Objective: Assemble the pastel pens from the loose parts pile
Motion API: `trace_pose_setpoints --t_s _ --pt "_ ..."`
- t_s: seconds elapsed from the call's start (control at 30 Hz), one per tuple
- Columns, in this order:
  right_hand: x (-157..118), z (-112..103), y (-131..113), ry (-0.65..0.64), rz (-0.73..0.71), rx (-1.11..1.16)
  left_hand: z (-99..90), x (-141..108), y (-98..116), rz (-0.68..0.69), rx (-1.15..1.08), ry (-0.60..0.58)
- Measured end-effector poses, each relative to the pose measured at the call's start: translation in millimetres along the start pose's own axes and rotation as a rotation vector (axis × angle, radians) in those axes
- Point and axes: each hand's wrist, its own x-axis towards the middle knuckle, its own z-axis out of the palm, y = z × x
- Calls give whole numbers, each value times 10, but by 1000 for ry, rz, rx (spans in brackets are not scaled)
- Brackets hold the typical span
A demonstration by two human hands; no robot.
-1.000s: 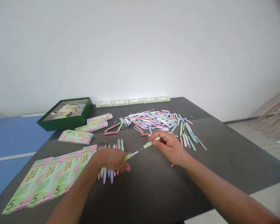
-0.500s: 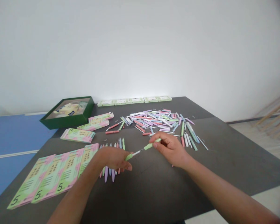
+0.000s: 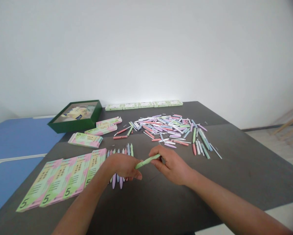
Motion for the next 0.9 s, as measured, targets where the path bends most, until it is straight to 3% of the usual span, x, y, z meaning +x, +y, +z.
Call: trace_pose_setpoints --t_s 0.33,0.63,0.9 --pt "-5 6 12 -19 -43 18 -19 -22 53 19 49 1" --pt "29 34 41 -27 84 -81 -12 -17 73 -17 73 -10" --pt "0 -59 19 -116 -13 -44 -2 -13 17 37 32 -4"
